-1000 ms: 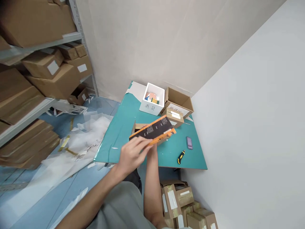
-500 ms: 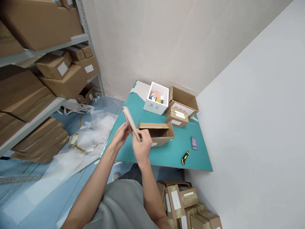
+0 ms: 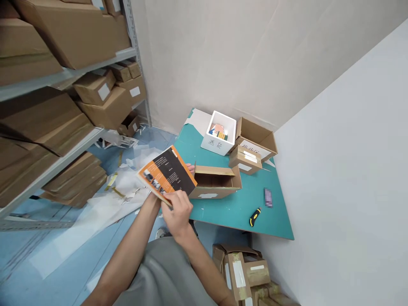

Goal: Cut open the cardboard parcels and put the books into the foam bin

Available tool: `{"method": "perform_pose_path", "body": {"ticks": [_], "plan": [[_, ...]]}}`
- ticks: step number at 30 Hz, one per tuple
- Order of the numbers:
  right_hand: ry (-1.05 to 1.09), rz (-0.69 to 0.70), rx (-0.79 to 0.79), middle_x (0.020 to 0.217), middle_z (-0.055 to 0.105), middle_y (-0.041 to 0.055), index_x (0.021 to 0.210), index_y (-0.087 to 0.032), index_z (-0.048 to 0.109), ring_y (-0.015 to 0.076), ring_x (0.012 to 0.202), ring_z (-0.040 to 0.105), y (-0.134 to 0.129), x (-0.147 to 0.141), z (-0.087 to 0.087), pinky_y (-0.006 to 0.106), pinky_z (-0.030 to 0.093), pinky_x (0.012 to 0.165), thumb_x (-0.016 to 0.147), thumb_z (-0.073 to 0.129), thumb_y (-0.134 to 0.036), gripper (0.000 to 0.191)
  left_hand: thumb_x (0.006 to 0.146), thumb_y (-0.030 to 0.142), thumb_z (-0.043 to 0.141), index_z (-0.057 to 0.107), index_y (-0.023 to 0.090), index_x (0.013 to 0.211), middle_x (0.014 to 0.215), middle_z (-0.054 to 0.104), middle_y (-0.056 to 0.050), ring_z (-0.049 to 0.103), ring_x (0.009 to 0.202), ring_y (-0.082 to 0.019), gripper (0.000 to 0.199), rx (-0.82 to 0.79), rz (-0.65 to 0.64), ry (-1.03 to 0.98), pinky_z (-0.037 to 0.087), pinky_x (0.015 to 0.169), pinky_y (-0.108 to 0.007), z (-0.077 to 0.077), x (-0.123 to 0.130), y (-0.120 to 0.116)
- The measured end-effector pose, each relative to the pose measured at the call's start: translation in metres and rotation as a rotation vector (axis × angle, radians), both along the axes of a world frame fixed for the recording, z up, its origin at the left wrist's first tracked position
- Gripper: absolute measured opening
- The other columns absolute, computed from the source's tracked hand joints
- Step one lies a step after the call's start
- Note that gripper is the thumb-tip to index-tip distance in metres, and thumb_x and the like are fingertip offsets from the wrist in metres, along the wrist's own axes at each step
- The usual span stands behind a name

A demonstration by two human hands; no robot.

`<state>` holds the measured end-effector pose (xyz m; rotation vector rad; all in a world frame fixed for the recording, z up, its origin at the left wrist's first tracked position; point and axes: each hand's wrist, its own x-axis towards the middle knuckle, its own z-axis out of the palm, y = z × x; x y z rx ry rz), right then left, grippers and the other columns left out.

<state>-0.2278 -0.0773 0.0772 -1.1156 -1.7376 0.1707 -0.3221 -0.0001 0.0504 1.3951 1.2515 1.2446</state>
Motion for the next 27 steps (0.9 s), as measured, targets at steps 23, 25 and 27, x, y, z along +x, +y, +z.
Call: {"method": "perform_pose_path", "body": {"ticks": [23,25,27], "plan": [[0.712,-0.080,-0.407,0.119,0.082,0.0115,0.111,-0.029,0.085,0.0347,0.121,0.073,0.025,0.139,0.043,0.053,0.063,0.103,0.076,0.089,-0.045,0.039,0.095,0.031,0.073,0.081,0.028,0.093,0.110,0.084,-0.005,0.071,0.129,-0.031,0.009,0.330,-0.116,-0.001,0.053,0.114,-0.053,0.077,-0.037,0.005],[0.728,-0.096,-0.420,0.118,0.082,0.0118,0.111,-0.028,0.086,0.0350,0.121,0.073,0.021,0.143,0.037,0.053,0.062,0.104,0.076,0.089,-0.047,0.040,0.095,0.032,0.073,0.082,0.028,0.095,0.111,0.084,-0.005,0.071,0.127,-0.031,0.010,0.329,-0.147,0.035,0.054,0.113,-0.051,0.077,-0.034,0.007],[0.716,-0.157,-0.429,0.114,0.083,0.0118,0.111,-0.026,0.086,0.0351,0.117,0.074,0.016,0.150,0.033,0.052,0.062,0.102,0.077,0.088,-0.050,0.042,0.094,0.036,0.076,0.083,0.028,0.101,0.111,0.084,-0.005,0.075,0.118,-0.030,0.014,0.257,-0.168,0.061,0.056,0.109,-0.048,0.073,-0.028,0.011]]}}
